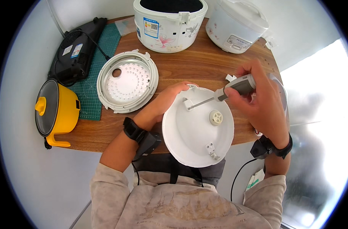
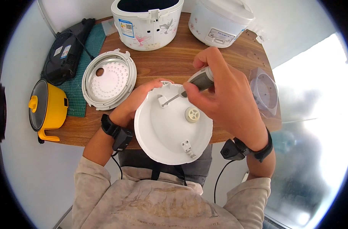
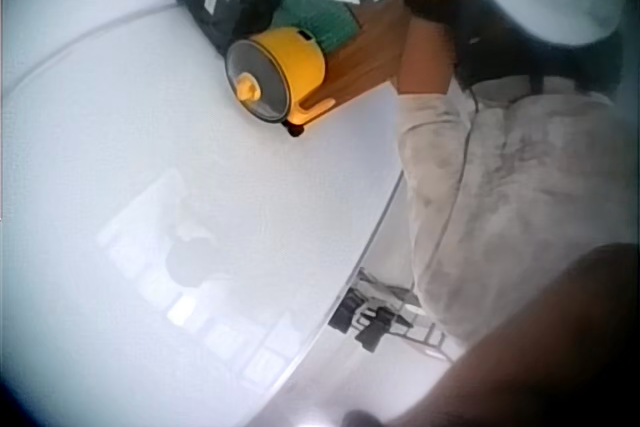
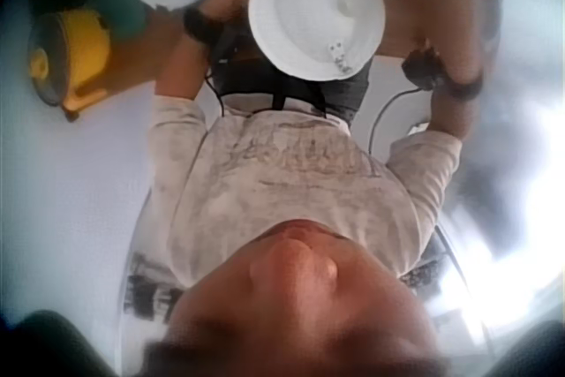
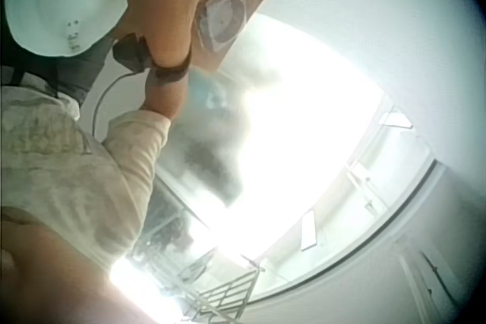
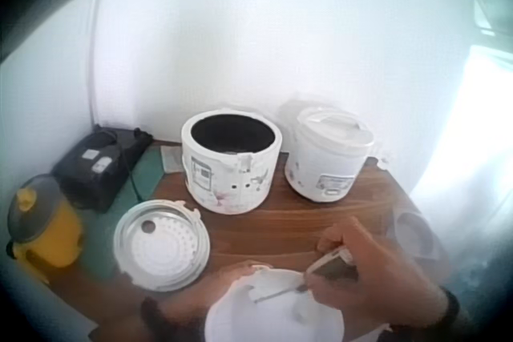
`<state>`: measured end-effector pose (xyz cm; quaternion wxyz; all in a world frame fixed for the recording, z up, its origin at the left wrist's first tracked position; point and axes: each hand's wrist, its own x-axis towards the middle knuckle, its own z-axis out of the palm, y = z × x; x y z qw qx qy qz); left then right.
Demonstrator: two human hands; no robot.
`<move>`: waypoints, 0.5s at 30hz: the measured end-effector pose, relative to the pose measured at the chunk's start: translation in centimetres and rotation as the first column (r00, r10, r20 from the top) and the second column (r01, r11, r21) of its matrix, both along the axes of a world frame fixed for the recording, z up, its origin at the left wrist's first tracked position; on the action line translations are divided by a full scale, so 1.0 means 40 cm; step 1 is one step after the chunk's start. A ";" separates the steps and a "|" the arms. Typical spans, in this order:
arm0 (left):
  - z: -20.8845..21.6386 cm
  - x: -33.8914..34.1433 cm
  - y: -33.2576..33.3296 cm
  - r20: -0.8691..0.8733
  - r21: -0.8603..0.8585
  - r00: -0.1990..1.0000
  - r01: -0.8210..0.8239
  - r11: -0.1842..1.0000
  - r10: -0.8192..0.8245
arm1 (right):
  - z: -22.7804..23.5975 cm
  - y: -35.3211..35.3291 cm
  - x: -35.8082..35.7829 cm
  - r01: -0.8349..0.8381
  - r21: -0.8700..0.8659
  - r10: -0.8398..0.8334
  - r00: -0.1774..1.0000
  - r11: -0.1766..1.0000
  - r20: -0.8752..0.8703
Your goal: The person disassembles a white plastic appliance lid using a screwdriver. They remove screws, separate the lid into its components, and place the parts on the table.
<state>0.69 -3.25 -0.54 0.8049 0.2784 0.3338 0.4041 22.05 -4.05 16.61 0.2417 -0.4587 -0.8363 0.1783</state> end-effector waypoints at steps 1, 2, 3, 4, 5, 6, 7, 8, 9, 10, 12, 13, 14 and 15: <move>0.003 0.000 -0.001 0.004 -0.007 1.000 0.002 1.000 -0.002 | 0.008 -0.003 -0.004 0.004 -0.043 -0.004 1.000 0.999 -0.002; 0.001 0.001 0.000 0.021 -0.015 1.000 0.006 1.000 -0.005 | 0.003 -0.002 -0.004 -0.022 -0.027 0.021 0.999 0.999 -0.037; -0.003 0.001 0.003 0.038 -0.024 0.999 0.009 1.000 -0.008 | -0.010 0.002 -0.004 -0.048 -0.010 0.047 0.996 0.999 -0.071; -0.006 0.000 0.005 0.054 -0.031 0.998 0.011 0.999 -0.009 | -0.019 0.005 -0.005 -0.075 0.008 0.076 0.992 0.997 -0.105; -0.008 0.000 0.006 0.058 -0.020 0.998 0.014 1.000 -0.013 | -0.021 0.005 -0.004 -0.088 0.001 0.088 0.988 0.996 -0.123; -0.010 0.001 0.008 0.062 -0.010 0.998 0.017 1.000 -0.016 | -0.022 0.004 -0.001 -0.101 -0.006 0.099 0.985 0.995 -0.142; -0.010 0.002 0.008 0.065 -0.001 0.998 0.020 1.000 -0.019 | -0.024 0.003 0.004 -0.114 -0.014 0.110 0.981 0.993 -0.162; -0.007 0.003 0.007 0.051 -0.003 0.999 0.016 1.000 -0.016 | -0.025 0.002 0.008 -0.125 -0.021 0.119 0.979 0.992 -0.165; 0.000 0.003 0.005 0.038 -0.005 0.999 0.014 1.000 -0.013 | -0.026 0.001 0.013 -0.135 -0.028 0.128 0.977 0.991 -0.168; 0.004 0.004 0.004 0.026 -0.005 1.000 0.013 1.000 -0.012 | -0.024 -0.001 0.020 -0.143 -0.034 0.135 0.976 0.989 -0.170; 0.001 0.004 0.003 0.008 0.010 1.000 0.013 1.000 -0.013 | -0.020 -0.006 0.039 -0.106 -0.085 0.090 0.981 0.991 -0.170; 0.000 0.002 0.003 0.001 0.019 1.000 0.013 1.000 -0.013 | -0.016 -0.009 0.051 -0.087 -0.109 0.068 0.983 0.990 -0.167; -0.001 0.000 0.003 0.005 0.016 1.000 0.017 1.000 -0.017 | -0.021 -0.013 0.069 -0.027 -0.110 0.001 0.975 0.994 -0.223; -0.003 -0.003 0.003 0.009 0.012 1.000 0.021 1.000 -0.021 | -0.039 -0.016 0.093 0.033 -0.115 -0.065 0.958 0.993 -0.279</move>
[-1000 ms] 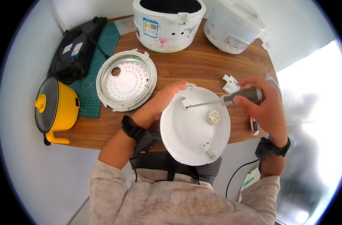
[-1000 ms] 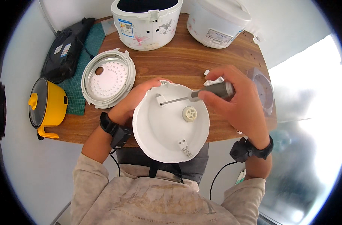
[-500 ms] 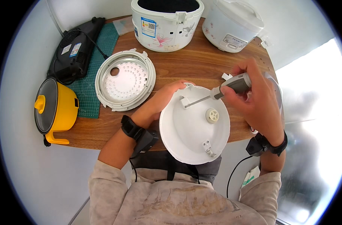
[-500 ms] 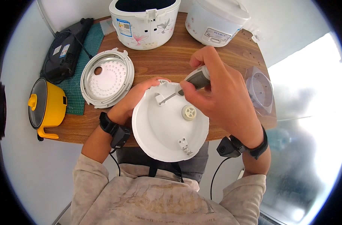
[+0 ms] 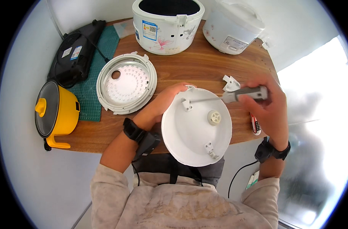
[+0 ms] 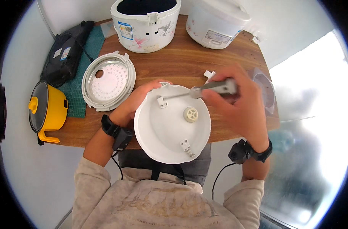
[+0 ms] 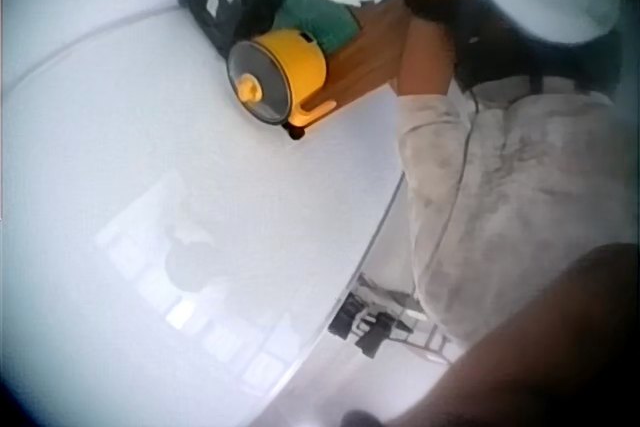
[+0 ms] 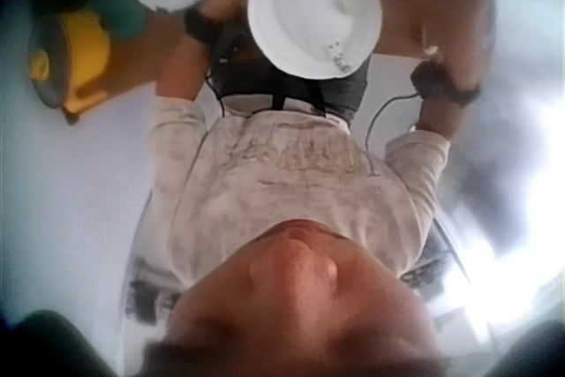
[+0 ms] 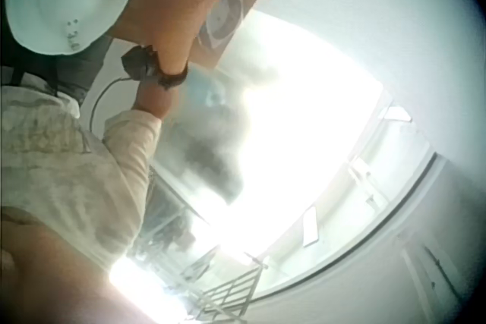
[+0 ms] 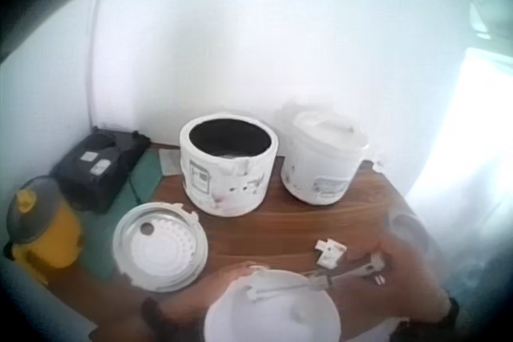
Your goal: The person disassembles a white plastic appliance lid using a screwdriver. They remove screws, separate the lid into its components, and place the parts on the table.
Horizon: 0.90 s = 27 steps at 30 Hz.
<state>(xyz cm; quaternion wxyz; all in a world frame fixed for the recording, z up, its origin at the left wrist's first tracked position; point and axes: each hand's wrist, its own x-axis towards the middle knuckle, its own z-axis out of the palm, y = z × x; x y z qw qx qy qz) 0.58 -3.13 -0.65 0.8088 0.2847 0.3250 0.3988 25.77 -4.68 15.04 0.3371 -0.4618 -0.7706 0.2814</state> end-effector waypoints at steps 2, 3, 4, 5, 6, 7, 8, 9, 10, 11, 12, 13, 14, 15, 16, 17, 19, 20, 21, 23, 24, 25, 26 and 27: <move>0.003 0.000 0.002 0.002 -0.012 1.000 0.005 1.000 -0.005 | -0.032 -0.001 0.050 0.106 -0.038 -0.110 0.987 0.994 -0.114; 0.006 0.001 0.001 0.001 -0.022 1.000 0.004 1.000 -0.004 | -0.047 0.001 0.076 0.141 -0.072 -0.152 0.974 0.987 -0.169; 0.010 0.005 0.002 0.000 -0.031 1.000 0.009 0.999 -0.009 | -0.061 0.001 0.100 0.179 -0.107 -0.199 0.955 0.978 -0.221; 0.008 0.003 -0.001 0.001 -0.020 1.000 0.004 1.000 -0.004 | -0.086 0.004 0.119 0.201 -0.137 -0.226 0.953 0.970 -0.201; 0.003 -0.001 -0.003 0.003 -0.009 1.000 0.000 1.000 0.000 | -0.113 0.008 0.135 0.223 -0.167 -0.252 0.951 0.961 -0.180; 0.002 -0.002 -0.002 0.007 0.006 1.000 0.002 1.000 -0.002 | -0.137 0.009 0.147 0.251 -0.192 -0.282 0.947 0.949 -0.156; 0.005 -0.002 -0.002 -0.005 0.007 1.000 -0.003 1.000 0.003 | -0.160 0.009 0.155 0.244 -0.160 -0.264 0.956 0.957 -0.125; 0.008 -0.001 -0.003 -0.017 0.009 1.000 -0.009 1.000 0.009 | -0.183 0.011 0.163 0.229 -0.154 -0.247 0.963 0.961 -0.111; 0.010 -0.001 -0.004 -0.030 0.008 0.999 -0.019 1.000 0.019 | -0.210 0.014 0.170 0.211 -0.151 -0.227 0.969 0.966 -0.097; 0.011 -0.001 -0.003 -0.017 -0.002 1.000 -0.012 1.000 0.012 | -0.235 0.018 0.174 0.192 -0.147 -0.205 0.975 0.970 -0.083; 0.010 -0.001 -0.001 -0.004 -0.013 1.000 -0.006 1.000 0.006 | -0.260 0.023 0.182 0.179 -0.155 -0.191 0.979 0.971 -0.064; 0.007 -0.004 0.000 0.008 -0.025 1.000 -0.003 1.000 0.003 | -0.287 0.031 0.190 0.163 -0.166 -0.173 0.984 0.973 -0.047; 0.001 -0.004 0.001 0.001 -0.022 1.000 -0.004 1.000 0.004 | -0.306 0.034 0.195 0.151 -0.173 -0.158 0.987 0.973 -0.032; -0.007 -0.004 0.002 -0.005 -0.018 1.000 -0.005 1.000 0.005 | -0.321 0.035 0.196 0.136 -0.191 -0.146 0.989 0.972 -0.038; -0.008 -0.003 0.002 -0.007 -0.020 1.000 -0.006 1.000 0.006 | -0.332 0.037 0.195 0.122 -0.214 -0.133 0.990 0.969 -0.040; -0.007 -0.003 0.003 -0.014 -0.015 1.000 -0.004 1.000 0.004 | -0.339 0.038 0.194 0.108 -0.236 -0.121 0.992 0.966 -0.043; 0.000 -0.004 0.004 -0.028 -0.006 1.000 -0.003 1.000 0.003 | -0.350 0.039 0.191 0.103 -0.267 -0.107 0.994 0.958 -0.002; 0.005 -0.004 0.002 -0.034 -0.005 0.999 -0.007 1.000 0.007 | -0.352 0.039 0.189 0.100 -0.282 -0.099 0.995 0.954 0.018; 0.011 -0.002 -0.002 -0.040 -0.003 0.999 -0.012 1.000 0.011 | -0.352 0.037 0.187 0.105 -0.225 -0.091 0.993 0.969 0.073; 0.012 -0.001 -0.005 -0.039 -0.012 0.999 -0.016 1.000 0.015 | -0.342 0.028 0.177 0.102 -0.113 -0.080 0.979 0.988 0.186; 0.012 -0.001 -0.006 -0.034 -0.019 0.999 -0.014 1.000 0.014 | -0.333 0.025 0.171 0.088 -0.052 -0.074 0.970 0.995 0.231; 0.012 -0.002 -0.006 -0.029 -0.026 0.999 -0.015 1.000 0.015 | -0.319 0.024 0.162 0.068 0.010 -0.069 0.959 0.998 0.276; 0.011 -0.001 -0.006 -0.012 -0.027 1.000 -0.014 1.000 0.014 | -0.302 0.022 0.152 0.045 0.071 -0.066 0.945 0.996 0.320; 0.009 0.001 -0.007 0.005 -0.028 1.000 -0.014 1.000 0.014 | -0.281 0.022 0.143 0.038 0.127 -0.078 0.944 0.991 0.320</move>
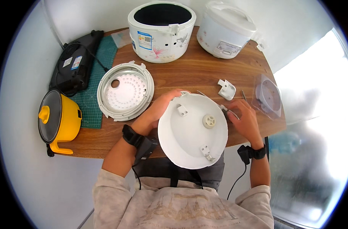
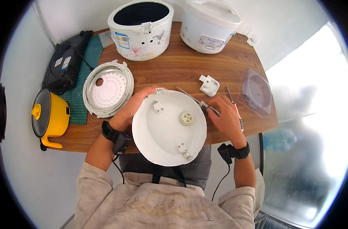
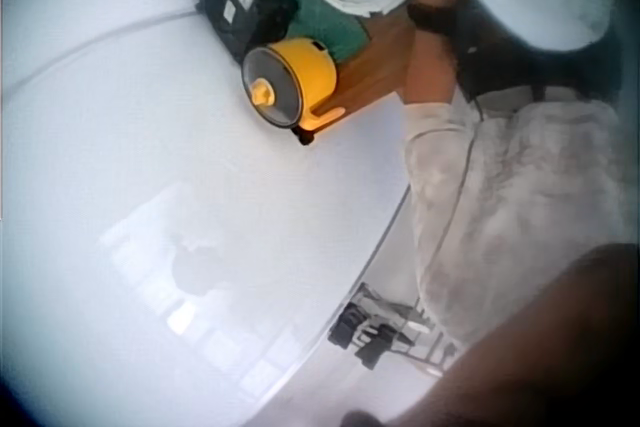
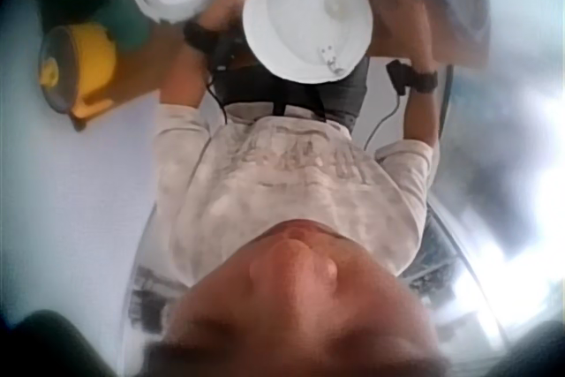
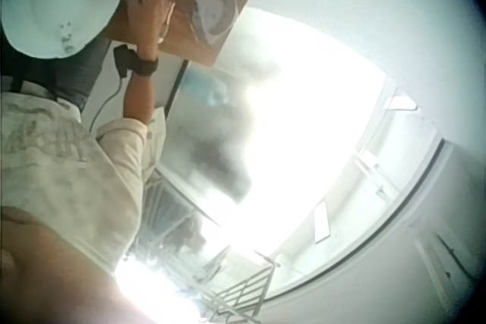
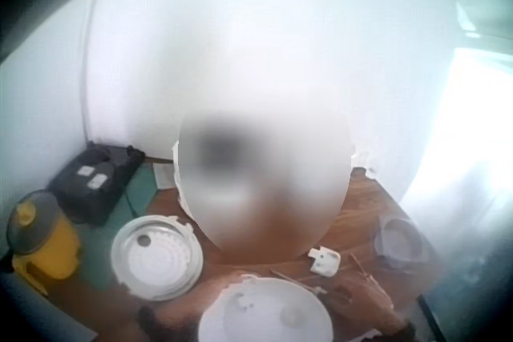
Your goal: The person disassembles a white plastic appliance lid using a screwdriver. They remove screws, separate the lid into its components, and place the parts on the table.
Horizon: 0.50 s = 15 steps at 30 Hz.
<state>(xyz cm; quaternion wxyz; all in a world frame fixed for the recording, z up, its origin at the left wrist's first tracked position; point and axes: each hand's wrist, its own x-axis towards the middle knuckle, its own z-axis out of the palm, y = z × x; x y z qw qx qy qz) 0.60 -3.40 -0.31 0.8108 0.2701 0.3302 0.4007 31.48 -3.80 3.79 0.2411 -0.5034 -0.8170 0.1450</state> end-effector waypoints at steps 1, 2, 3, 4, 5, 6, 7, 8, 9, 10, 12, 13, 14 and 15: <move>-0.003 0.001 -0.001 0.016 0.000 1.000 -0.002 1.000 0.002 | 0.024 0.003 -0.011 -0.009 0.057 0.008 1.000 0.998 0.002; -0.008 0.001 0.000 -0.008 0.011 1.000 -0.007 1.000 0.007 | 0.045 0.004 -0.023 -0.016 0.111 0.015 1.000 0.994 0.006; -0.012 0.001 0.001 -0.032 0.022 0.999 -0.012 1.000 0.012 | 0.064 0.004 -0.040 -0.027 0.046 0.027 0.999 0.999 -0.017; -0.013 0.003 0.002 -0.054 0.035 0.998 -0.012 0.999 0.014 | 0.083 0.003 -0.059 -0.034 -0.018 0.034 0.999 0.999 -0.038; -0.013 0.003 0.001 -0.038 0.043 0.999 -0.011 0.999 0.013 | 0.098 0.002 -0.079 -0.042 -0.081 0.037 0.997 0.996 -0.061; -0.014 0.003 -0.001 -0.023 0.051 1.000 -0.010 0.999 0.012 | 0.110 -0.002 -0.105 -0.131 -0.094 0.130 0.991 0.987 -0.020; -0.011 0.003 -0.001 -0.005 0.061 1.000 -0.008 0.998 0.008 | 0.125 -0.007 -0.135 -0.216 -0.110 0.219 0.975 0.970 0.022; -0.013 0.002 0.000 0.010 0.041 1.000 -0.009 0.999 0.009 | 0.131 -0.010 -0.162 -0.299 -0.128 0.308 0.949 0.946 0.061; -0.020 0.000 0.002 0.025 0.021 1.000 -0.010 1.000 0.009 | 0.129 -0.008 -0.181 -0.355 -0.152 0.374 0.920 0.922 0.114; -0.021 -0.002 0.005 0.039 0.002 0.999 -0.010 1.000 0.010 | 0.124 -0.004 -0.200 -0.392 -0.155 0.412 0.901 0.907 0.134; -0.019 -0.001 0.002 0.022 0.003 0.998 -0.054 0.999 0.054 | 0.112 0.005 -0.235 -0.462 -0.164 0.486 0.857 0.872 0.174; -0.016 -0.002 -0.002 0.013 0.003 0.997 -0.082 0.997 0.082 | 0.113 0.007 -0.251 -0.458 -0.168 0.483 0.861 0.873 0.161; -0.012 -0.004 -0.005 -0.011 0.012 0.997 -0.082 0.997 0.082 | 0.112 0.010 -0.263 -0.455 -0.169 0.482 0.856 0.874 0.187; -0.004 -0.007 -0.008 -0.035 0.020 0.996 -0.080 0.997 0.081 | 0.109 0.014 -0.274 -0.451 -0.169 0.479 0.852 0.876 0.212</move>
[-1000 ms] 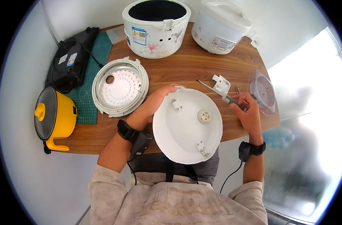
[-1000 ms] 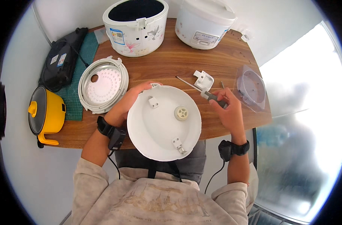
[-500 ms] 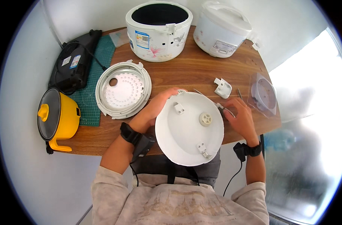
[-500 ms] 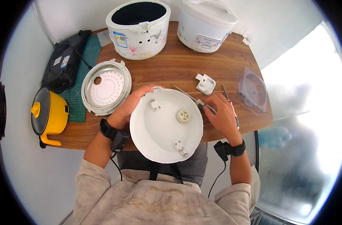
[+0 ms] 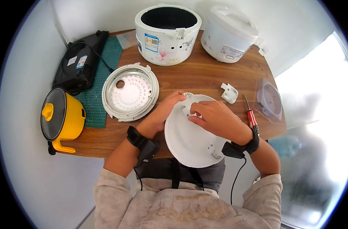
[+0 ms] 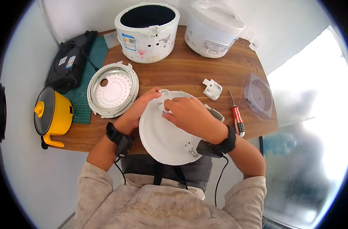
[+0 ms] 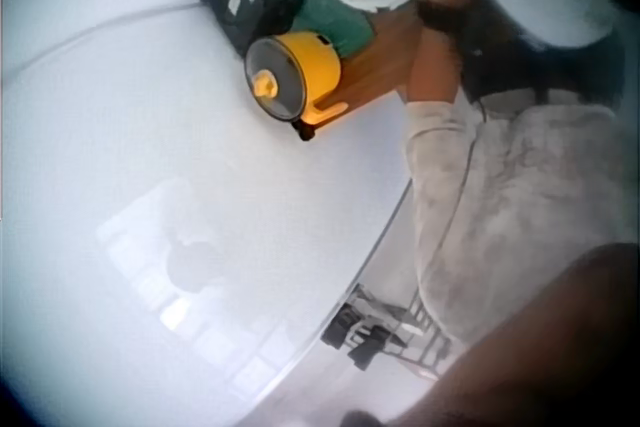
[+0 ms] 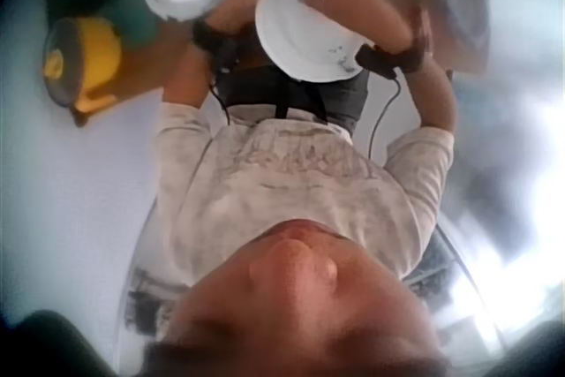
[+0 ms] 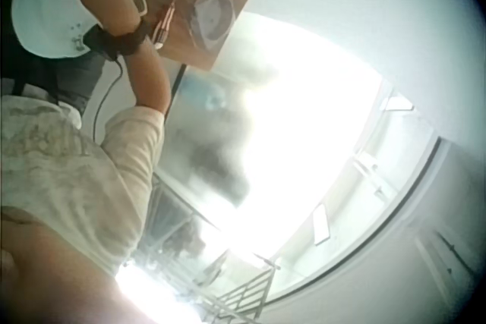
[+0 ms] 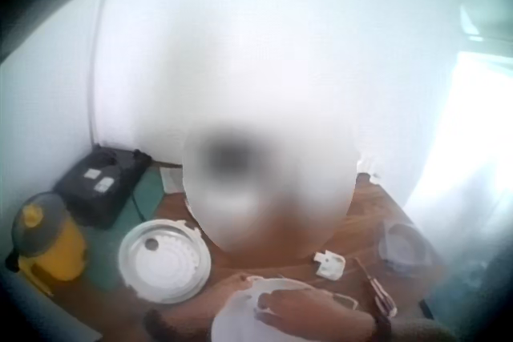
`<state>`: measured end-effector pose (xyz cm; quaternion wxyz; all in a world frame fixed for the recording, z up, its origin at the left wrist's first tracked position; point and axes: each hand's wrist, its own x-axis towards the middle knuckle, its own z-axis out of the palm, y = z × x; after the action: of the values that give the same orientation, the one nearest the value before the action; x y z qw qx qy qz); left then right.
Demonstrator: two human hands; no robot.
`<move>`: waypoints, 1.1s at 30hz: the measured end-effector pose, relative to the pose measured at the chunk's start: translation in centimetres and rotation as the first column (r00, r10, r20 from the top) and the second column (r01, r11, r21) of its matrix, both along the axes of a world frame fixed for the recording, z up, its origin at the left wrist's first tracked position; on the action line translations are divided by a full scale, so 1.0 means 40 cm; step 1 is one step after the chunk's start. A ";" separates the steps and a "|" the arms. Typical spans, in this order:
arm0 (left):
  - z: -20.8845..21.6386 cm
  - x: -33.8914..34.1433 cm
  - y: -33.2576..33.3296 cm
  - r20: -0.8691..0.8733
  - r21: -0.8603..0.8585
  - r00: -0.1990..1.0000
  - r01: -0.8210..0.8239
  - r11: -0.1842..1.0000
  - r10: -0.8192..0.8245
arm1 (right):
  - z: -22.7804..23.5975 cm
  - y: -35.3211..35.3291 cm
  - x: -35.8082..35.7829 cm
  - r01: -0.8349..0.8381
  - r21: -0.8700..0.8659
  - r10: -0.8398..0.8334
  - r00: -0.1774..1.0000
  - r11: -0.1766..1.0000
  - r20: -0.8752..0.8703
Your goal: The person disassembles a white plastic appliance lid using a screwdriver. They remove screws, separate the lid into its components, and place the parts on the table.
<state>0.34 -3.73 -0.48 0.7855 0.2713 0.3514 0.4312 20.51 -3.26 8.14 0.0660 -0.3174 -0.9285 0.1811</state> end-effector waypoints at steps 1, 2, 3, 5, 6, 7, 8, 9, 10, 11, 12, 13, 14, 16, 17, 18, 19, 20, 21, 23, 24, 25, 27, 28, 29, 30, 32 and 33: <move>0.004 0.002 -0.005 -0.022 0.004 1.000 0.003 1.000 -0.003 | -0.003 0.000 -0.007 0.002 0.010 -0.002 1.000 1.000 0.026; 0.002 0.004 -0.008 -0.016 0.013 1.000 -0.008 1.000 0.008 | -0.007 0.002 -0.013 -0.016 0.020 0.015 0.999 1.000 0.032; -0.001 0.008 -0.010 -0.010 0.021 1.000 -0.019 1.000 0.019 | -0.011 0.004 -0.018 -0.033 0.031 0.032 0.999 0.999 0.038; -0.006 0.013 -0.013 -0.008 0.029 0.999 -0.031 0.999 0.032 | -0.022 0.004 -0.023 -0.044 0.058 0.042 0.998 0.997 0.037; -0.006 0.015 -0.014 -0.013 0.029 0.999 -0.033 0.999 0.034 | -0.027 0.003 -0.023 -0.039 0.076 0.037 0.999 0.996 0.029; -0.004 0.015 -0.017 -0.018 0.030 0.999 -0.037 0.999 0.038 | -0.030 0.003 -0.025 -0.035 0.095 0.033 0.999 0.995 0.020; -0.003 0.015 -0.019 -0.020 0.033 0.999 -0.036 0.999 0.037 | -0.035 0.003 -0.027 -0.037 0.103 0.034 0.999 0.994 0.029; -0.001 0.015 -0.020 -0.022 0.036 0.999 -0.035 0.999 0.036 | -0.039 0.002 -0.029 -0.038 0.111 0.034 0.999 0.993 0.039; 0.000 0.015 -0.020 -0.025 0.041 0.999 -0.033 0.999 0.034 | -0.043 0.003 -0.029 -0.039 0.121 0.033 0.998 0.992 0.047; -0.001 0.016 -0.020 -0.021 0.049 0.999 -0.029 0.998 0.030 | -0.051 0.008 -0.028 -0.059 0.126 0.050 0.996 0.990 0.070; -0.001 0.018 -0.020 -0.016 0.057 1.000 -0.025 0.998 0.026 | -0.061 0.015 -0.025 -0.079 0.131 0.067 0.993 0.988 0.094; -0.003 0.019 -0.022 -0.012 0.063 1.000 -0.022 0.998 0.023 | -0.066 0.020 -0.025 -0.100 0.134 0.085 0.990 0.986 0.117; -0.002 0.020 -0.023 -0.023 0.059 0.999 -0.022 0.998 0.023 | -0.065 0.022 -0.024 -0.100 0.108 0.089 0.991 0.989 0.102; 0.003 0.020 -0.024 -0.043 0.051 0.999 -0.021 0.998 0.023 | -0.055 0.022 -0.025 -0.099 0.057 0.095 0.993 0.993 0.071; 0.003 0.020 -0.023 -0.048 0.054 0.999 -0.020 0.998 0.022 | -0.051 0.020 -0.026 -0.093 0.045 0.091 0.995 0.995 0.046; 0.003 0.021 -0.023 -0.053 0.057 0.998 -0.019 0.998 0.022 | -0.047 0.017 -0.026 -0.087 0.033 0.086 0.996 0.996 0.021; 0.003 0.021 -0.023 -0.059 0.059 0.998 -0.019 0.998 0.022 | -0.043 0.014 -0.026 -0.081 0.021 0.082 0.997 0.996 -0.004; 0.003 0.020 -0.022 -0.060 0.061 0.998 -0.016 0.998 0.019 | -0.040 0.012 -0.025 -0.089 0.027 0.090 0.995 0.996 -0.035; 0.002 0.020 -0.022 -0.060 0.063 0.998 -0.012 0.998 0.016 | -0.036 0.009 -0.023 -0.097 0.033 0.099 0.993 0.995 -0.066; 0.002 0.018 -0.022 -0.062 0.063 0.998 -0.010 0.998 0.014 | -0.025 0.000 -0.025 -0.075 0.033 0.078 0.991 0.997 -0.111; 0.002 0.017 -0.022 -0.062 0.063 0.998 -0.011 0.998 0.015 | -0.016 -0.009 -0.026 -0.045 0.026 0.048 0.991 0.999 -0.124; 0.003 0.019 -0.021 -0.062 0.064 0.998 -0.008 0.998 0.012 | -0.011 -0.014 -0.026 -0.012 0.021 0.015 0.991 1.000 -0.136; 0.002 0.021 -0.021 -0.050 0.060 0.999 -0.013 0.998 0.016 | -0.016 -0.010 -0.025 -0.037 0.062 0.038 0.999 0.997 -0.015; 0.001 0.022 -0.021 -0.043 0.059 0.999 -0.013 0.998 0.016 | -0.020 -0.008 -0.025 -0.048 0.082 0.045 0.998 0.995 0.047; 0.000 0.022 -0.020 -0.048 0.060 0.999 -0.015 0.998 0.018 | -0.023 -0.006 -0.023 -0.057 0.089 0.053 0.997 0.994 0.047; 0.000 0.023 -0.020 -0.053 0.062 0.998 -0.017 0.998 0.021 | -0.025 -0.004 -0.022 -0.066 0.097 0.062 0.997 0.993 0.048; 0.003 0.022 -0.022 -0.060 0.068 0.998 -0.024 0.997 0.029 | -0.032 0.000 -0.023 -0.092 0.097 0.088 0.995 0.991 0.046; 0.007 0.022 -0.022 -0.061 0.071 0.998 -0.026 0.997 0.030 | -0.037 0.001 -0.024 -0.106 0.090 0.102 0.994 0.990 0.044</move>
<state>1.23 -4.63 -0.22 0.7580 0.3072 0.3640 0.4455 19.57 -3.23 6.68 0.0526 -0.2689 -0.9522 0.1350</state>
